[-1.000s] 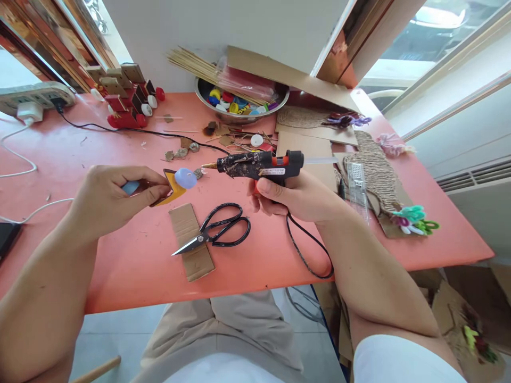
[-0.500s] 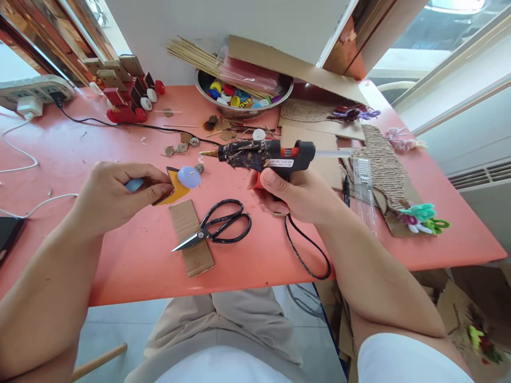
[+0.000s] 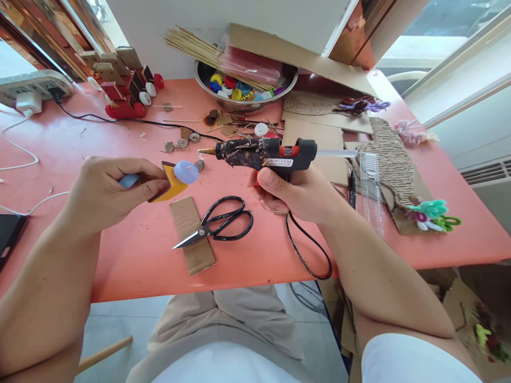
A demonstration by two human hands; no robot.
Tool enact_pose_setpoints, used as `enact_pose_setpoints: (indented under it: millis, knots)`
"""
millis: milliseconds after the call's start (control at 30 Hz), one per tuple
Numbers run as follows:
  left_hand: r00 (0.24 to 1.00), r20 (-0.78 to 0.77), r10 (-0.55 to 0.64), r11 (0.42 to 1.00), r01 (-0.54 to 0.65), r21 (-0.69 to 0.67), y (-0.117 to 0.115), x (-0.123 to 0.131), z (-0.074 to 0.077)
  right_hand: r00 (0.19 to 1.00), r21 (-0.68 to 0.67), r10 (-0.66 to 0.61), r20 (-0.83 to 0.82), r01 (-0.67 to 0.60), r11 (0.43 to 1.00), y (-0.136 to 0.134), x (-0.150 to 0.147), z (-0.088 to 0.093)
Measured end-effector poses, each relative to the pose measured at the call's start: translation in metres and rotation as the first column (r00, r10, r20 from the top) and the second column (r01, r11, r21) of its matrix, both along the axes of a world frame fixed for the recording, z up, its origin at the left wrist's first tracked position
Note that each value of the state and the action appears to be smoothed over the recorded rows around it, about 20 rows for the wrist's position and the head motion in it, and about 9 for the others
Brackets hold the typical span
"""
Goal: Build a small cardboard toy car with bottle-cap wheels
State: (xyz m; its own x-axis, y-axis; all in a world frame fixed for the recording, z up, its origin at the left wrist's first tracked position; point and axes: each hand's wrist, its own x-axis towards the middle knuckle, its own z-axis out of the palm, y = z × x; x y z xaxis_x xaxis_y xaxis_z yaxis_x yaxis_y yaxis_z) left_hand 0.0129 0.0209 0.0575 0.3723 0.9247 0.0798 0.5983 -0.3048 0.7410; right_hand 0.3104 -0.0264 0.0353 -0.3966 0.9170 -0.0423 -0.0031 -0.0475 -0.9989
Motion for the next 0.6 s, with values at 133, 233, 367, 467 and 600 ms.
enact_pose_setpoints:
  millis: [133, 233, 367, 467, 600]
  knots:
    - [1.0, 0.001, -0.003, 1.0, 0.003, 0.0, -0.0002, 0.0003, -0.0004, 0.999, 0.02, 0.009, 0.047, -0.01, 1.0, 0.0004, -0.0012, -0.0005]
    - [1.0, -0.007, -0.017, 1.0, 0.017, 0.002, -0.0006, 0.001, -0.0013, 0.99, 0.06, -0.006, 0.143, -0.003, 0.998, -0.0002, -0.0023, -0.0015]
    - [1.0, -0.027, -0.005, 1.0, 0.005, -0.004, -0.0012, 0.0014, -0.002, 0.983, 0.063, 0.007, 0.181, -0.019, 0.998, -0.0018, -0.0043, -0.0002]
    - [1.0, -0.017, -0.002, 1.0, 0.002, -0.003, -0.0015, 0.001, -0.0019, 0.973, 0.073, 0.003, 0.231, -0.02, 0.997, -0.0031, -0.0056, 0.0025]
    - [1.0, -0.012, -0.005, 1.0, 0.005, 0.001, -0.0013, 0.0002, -0.0012, 0.968, 0.065, -0.011, 0.25, -0.005, 0.998, -0.005, -0.0079, 0.0055]
